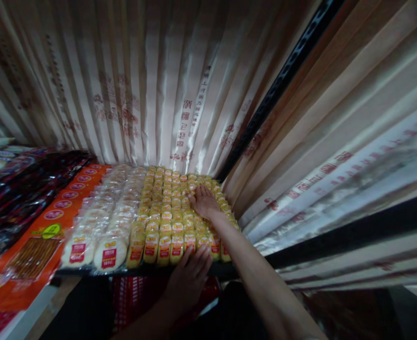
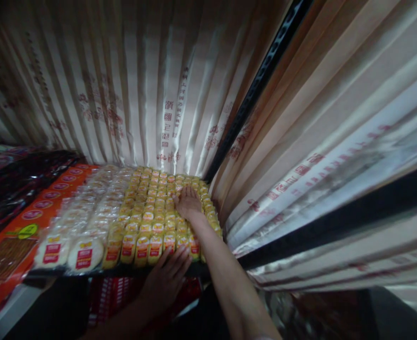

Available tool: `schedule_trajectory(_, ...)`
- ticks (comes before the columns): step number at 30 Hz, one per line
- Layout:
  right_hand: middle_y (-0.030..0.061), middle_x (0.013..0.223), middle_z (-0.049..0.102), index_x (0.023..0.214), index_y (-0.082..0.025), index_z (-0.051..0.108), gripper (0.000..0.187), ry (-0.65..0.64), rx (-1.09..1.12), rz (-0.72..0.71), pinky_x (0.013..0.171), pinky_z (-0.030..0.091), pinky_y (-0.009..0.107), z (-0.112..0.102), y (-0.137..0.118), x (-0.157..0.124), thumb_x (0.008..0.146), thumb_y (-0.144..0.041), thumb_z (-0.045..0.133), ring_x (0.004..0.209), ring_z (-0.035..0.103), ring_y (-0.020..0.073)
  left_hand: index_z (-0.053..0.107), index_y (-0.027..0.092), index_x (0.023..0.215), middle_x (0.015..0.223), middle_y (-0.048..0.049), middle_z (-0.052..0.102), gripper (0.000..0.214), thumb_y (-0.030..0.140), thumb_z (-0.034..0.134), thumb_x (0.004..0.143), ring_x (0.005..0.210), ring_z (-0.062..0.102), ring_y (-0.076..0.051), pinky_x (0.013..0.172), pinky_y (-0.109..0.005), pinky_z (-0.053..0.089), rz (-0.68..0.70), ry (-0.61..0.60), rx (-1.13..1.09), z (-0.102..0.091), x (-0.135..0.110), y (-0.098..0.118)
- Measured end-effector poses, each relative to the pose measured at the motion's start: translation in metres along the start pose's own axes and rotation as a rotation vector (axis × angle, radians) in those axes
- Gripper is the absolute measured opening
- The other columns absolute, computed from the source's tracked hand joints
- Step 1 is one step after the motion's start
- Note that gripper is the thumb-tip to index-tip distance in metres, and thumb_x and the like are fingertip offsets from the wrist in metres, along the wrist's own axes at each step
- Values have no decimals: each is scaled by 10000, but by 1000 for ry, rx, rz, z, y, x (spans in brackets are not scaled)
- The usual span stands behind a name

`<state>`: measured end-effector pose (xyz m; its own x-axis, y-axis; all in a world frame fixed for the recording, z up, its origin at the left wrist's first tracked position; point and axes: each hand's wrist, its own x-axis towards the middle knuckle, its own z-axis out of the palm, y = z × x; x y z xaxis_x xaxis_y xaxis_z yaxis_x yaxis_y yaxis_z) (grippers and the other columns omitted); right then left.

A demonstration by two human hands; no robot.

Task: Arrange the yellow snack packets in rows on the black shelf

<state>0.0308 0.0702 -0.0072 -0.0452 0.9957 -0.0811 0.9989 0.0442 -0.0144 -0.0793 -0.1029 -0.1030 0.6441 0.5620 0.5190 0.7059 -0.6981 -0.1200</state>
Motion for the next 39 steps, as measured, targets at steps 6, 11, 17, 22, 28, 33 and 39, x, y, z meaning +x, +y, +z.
schedule_trajectory(6,123,1512,109,1429,-58,194,701,83,-9,-24,1115,44,391,-9,-9,8,912,-527,127,1395,47,243,372,149,1360,1476,-54,288,475,326,316,922,1373,165,-211,1123,-433,48,-3,7,5,-1,0,0)
schedule_trajectory(11,112,1507,148,1432,-53,176,673,-14,2,-63,1114,64,376,-8,-16,20,920,-484,111,1395,74,216,366,149,1362,1466,-49,310,473,327,311,927,1378,153,-215,1126,-433,30,-2,4,-10,-1,-1,0)
schedule_trajectory(17,125,1493,198,1420,-44,222,676,10,-3,-81,1112,75,358,0,-14,19,918,-484,118,1385,135,225,380,161,1355,1473,-41,295,468,342,317,928,1381,145,-204,1129,-416,36,-4,5,-27,-2,-1,-1)
schedule_trajectory(22,124,1498,183,1426,-49,203,690,95,-17,-37,1115,50,385,-5,-9,29,916,-506,111,1390,101,236,339,150,1378,1487,-48,255,484,331,313,930,1383,140,-219,1125,-435,1,12,12,-29,-2,-2,-3)
schedule_trajectory(28,153,1499,155,1424,-33,196,712,23,19,9,1111,86,388,-2,-1,40,913,-521,113,1388,106,254,357,140,1368,1484,-55,260,481,332,312,930,1381,151,-223,1122,-436,10,31,9,-24,-1,-2,-4)
schedule_trajectory(33,159,1497,150,1421,-24,199,711,12,33,0,1111,93,381,-3,-2,38,913,-514,117,1389,103,251,328,143,1384,1491,-56,241,503,342,327,922,1379,158,-221,1116,-431,84,9,-9,-37,3,-3,-2)
schedule_trajectory(39,104,1510,130,1436,-66,168,680,65,4,-72,1115,70,359,-6,-8,56,919,-504,111,1395,76,215,357,142,1369,1492,-58,237,487,342,321,926,1386,123,-232,1120,-447,24,18,4,-27,0,1,-3)
